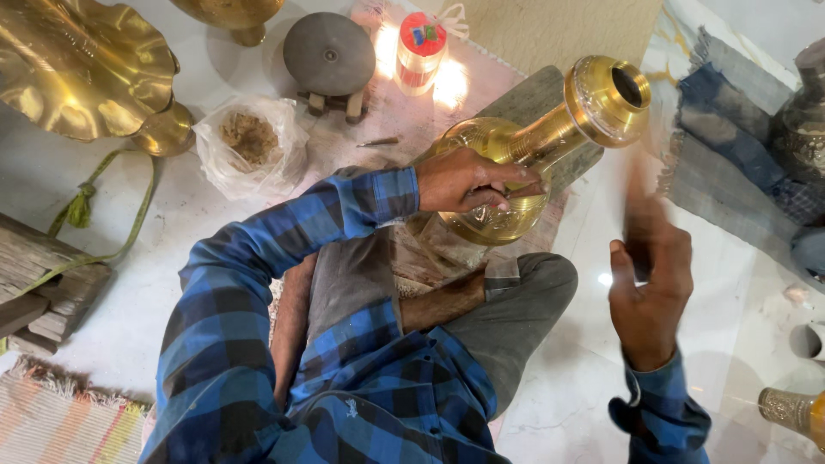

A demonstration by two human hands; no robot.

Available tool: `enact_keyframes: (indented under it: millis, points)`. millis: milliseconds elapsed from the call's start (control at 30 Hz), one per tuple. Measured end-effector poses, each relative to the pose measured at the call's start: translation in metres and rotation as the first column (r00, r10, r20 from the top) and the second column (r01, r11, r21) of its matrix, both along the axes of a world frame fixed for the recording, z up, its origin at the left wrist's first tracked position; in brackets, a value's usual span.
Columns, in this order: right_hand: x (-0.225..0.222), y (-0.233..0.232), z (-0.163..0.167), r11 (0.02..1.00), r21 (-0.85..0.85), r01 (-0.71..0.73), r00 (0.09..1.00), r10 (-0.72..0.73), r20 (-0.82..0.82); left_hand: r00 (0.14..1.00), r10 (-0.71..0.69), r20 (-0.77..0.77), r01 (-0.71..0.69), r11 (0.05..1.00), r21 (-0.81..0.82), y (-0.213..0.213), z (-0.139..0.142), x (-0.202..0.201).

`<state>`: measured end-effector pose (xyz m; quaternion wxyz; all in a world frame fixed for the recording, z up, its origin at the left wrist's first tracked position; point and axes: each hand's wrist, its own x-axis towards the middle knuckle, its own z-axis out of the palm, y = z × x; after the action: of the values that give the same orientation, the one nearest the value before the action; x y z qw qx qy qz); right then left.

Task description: The person sits on the floor holding a brass vase against a wooden block and engraves a decorative pattern into its surface, striking a chisel with a wooden mallet. They periodically reposition the vase and touch the engraved area with a finger before resuming chiseling.

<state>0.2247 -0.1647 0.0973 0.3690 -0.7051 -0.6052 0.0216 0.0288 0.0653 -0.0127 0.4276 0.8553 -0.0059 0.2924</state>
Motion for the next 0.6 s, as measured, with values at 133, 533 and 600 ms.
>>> enact_keyframes:
  millis: [133, 533, 600]
  points:
    - [0.002, 0.000, -0.002, 0.999, -0.008, 0.037, 0.991, -0.036, 0.129, 0.994, 0.024, -0.107, -0.019, 0.999, 0.049, 0.002, 0.004, -0.001]
    - [-0.005, 0.000, -0.014, 0.994, 0.007, 0.106, 0.961, -0.104, 0.257, 0.992, -0.039, -0.117, 0.044, 0.998, 0.045, 0.006, 0.011, 0.004]
    - [-0.002, -0.001, -0.015, 0.998, 0.017, 0.066, 0.958, -0.068, 0.279, 0.995, -0.052, -0.087, 0.059, 0.995, 0.078, 0.006, 0.014, 0.003]
